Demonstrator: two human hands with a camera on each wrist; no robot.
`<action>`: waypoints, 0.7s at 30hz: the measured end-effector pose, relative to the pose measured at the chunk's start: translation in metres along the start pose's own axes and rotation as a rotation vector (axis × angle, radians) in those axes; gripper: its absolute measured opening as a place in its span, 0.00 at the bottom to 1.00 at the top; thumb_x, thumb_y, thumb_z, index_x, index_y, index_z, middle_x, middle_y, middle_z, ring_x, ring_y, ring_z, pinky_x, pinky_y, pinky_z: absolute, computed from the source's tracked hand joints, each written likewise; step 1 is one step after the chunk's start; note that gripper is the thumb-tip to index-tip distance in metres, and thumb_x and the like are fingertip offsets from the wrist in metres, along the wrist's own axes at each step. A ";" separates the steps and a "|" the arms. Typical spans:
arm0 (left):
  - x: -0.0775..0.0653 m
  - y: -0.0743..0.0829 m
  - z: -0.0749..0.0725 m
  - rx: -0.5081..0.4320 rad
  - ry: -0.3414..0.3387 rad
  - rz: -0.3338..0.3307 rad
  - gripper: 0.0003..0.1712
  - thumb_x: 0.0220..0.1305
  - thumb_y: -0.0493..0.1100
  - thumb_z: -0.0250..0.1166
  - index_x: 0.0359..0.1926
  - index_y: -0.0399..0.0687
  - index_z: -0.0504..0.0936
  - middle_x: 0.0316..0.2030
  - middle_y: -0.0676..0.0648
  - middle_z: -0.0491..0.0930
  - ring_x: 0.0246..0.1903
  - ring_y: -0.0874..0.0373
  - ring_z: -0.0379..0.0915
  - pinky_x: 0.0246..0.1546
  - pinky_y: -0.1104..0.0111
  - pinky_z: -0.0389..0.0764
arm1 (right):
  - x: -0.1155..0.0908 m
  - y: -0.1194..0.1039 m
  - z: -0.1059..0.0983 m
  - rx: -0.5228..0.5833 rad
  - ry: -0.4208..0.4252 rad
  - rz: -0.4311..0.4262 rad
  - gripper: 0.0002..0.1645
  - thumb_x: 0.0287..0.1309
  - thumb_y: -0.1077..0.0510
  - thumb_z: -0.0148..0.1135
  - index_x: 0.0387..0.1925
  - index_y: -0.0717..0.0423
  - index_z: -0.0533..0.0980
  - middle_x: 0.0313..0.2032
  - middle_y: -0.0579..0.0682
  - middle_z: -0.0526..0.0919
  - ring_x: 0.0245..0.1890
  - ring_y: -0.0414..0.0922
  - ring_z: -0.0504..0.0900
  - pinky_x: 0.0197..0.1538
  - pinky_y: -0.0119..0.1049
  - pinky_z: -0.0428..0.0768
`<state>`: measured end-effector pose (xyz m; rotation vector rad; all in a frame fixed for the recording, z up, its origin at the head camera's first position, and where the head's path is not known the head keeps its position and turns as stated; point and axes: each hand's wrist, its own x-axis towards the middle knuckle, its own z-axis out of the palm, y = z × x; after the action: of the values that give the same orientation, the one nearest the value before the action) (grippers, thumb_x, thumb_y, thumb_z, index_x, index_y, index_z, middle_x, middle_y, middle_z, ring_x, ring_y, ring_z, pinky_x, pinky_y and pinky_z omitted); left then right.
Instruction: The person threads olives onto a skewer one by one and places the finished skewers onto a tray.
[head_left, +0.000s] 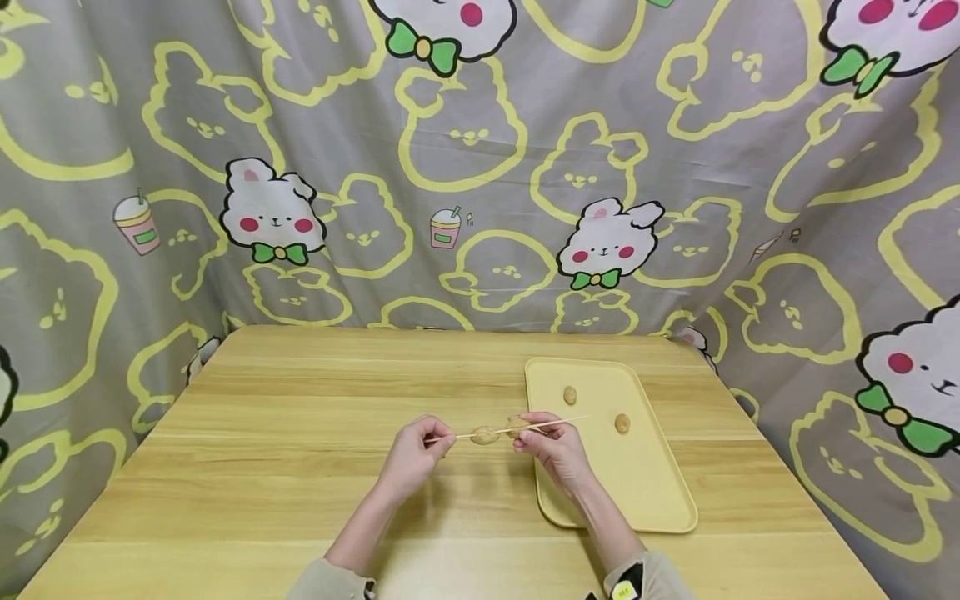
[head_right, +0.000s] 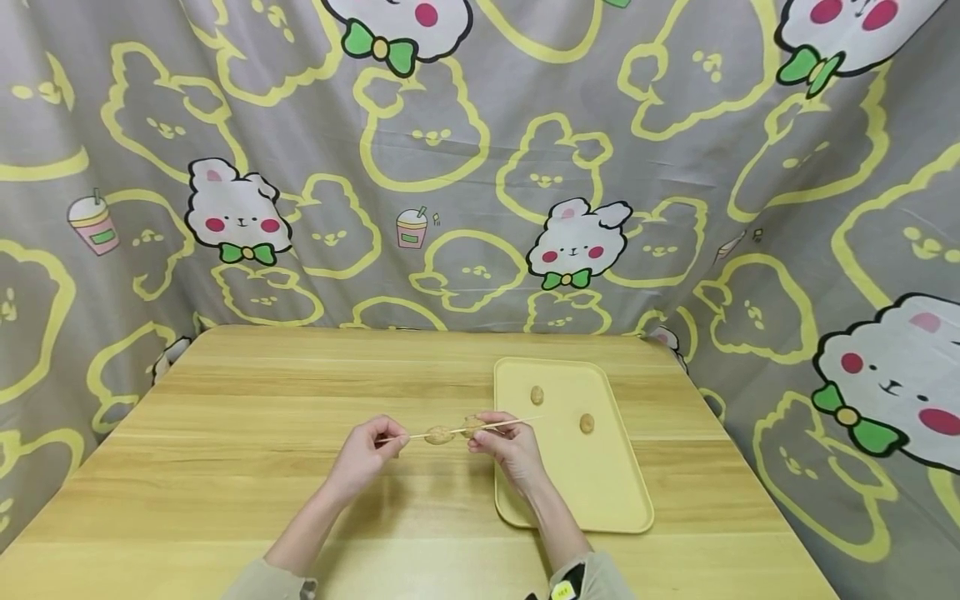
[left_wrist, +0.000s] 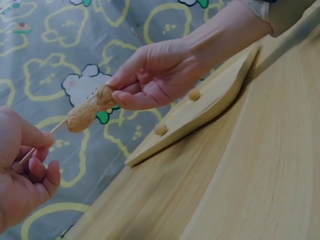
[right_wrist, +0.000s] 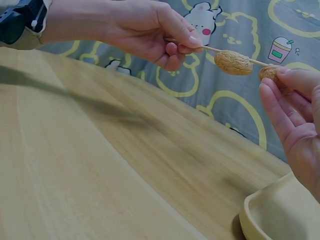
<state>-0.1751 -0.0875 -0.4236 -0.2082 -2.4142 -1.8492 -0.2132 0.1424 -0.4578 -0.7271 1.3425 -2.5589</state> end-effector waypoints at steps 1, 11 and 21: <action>0.000 0.000 0.000 0.005 -0.007 -0.008 0.02 0.58 0.29 0.60 0.29 0.32 0.77 0.25 0.49 0.71 0.24 0.61 0.65 0.25 0.73 0.69 | 0.000 0.000 0.000 -0.002 0.005 0.004 0.23 0.55 0.81 0.47 0.41 0.58 0.79 0.39 0.53 0.83 0.32 0.43 0.83 0.38 0.31 0.80; 0.000 -0.001 -0.004 0.024 -0.029 -0.005 0.03 0.58 0.35 0.63 0.31 0.38 0.80 0.28 0.49 0.76 0.29 0.59 0.71 0.30 0.69 0.74 | -0.003 0.002 0.000 -0.002 0.028 0.025 0.21 0.55 0.79 0.48 0.41 0.58 0.78 0.37 0.53 0.83 0.31 0.42 0.83 0.38 0.31 0.80; -0.002 -0.007 -0.005 0.056 -0.029 0.023 0.05 0.60 0.36 0.63 0.33 0.37 0.81 0.32 0.48 0.78 0.33 0.59 0.72 0.33 0.67 0.73 | -0.002 0.004 0.001 -0.036 0.031 0.045 0.19 0.56 0.77 0.49 0.42 0.58 0.78 0.39 0.51 0.83 0.31 0.41 0.82 0.38 0.30 0.79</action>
<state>-0.1745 -0.0940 -0.4296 -0.2589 -2.4676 -1.7788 -0.2112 0.1402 -0.4611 -0.6578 1.4011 -2.5283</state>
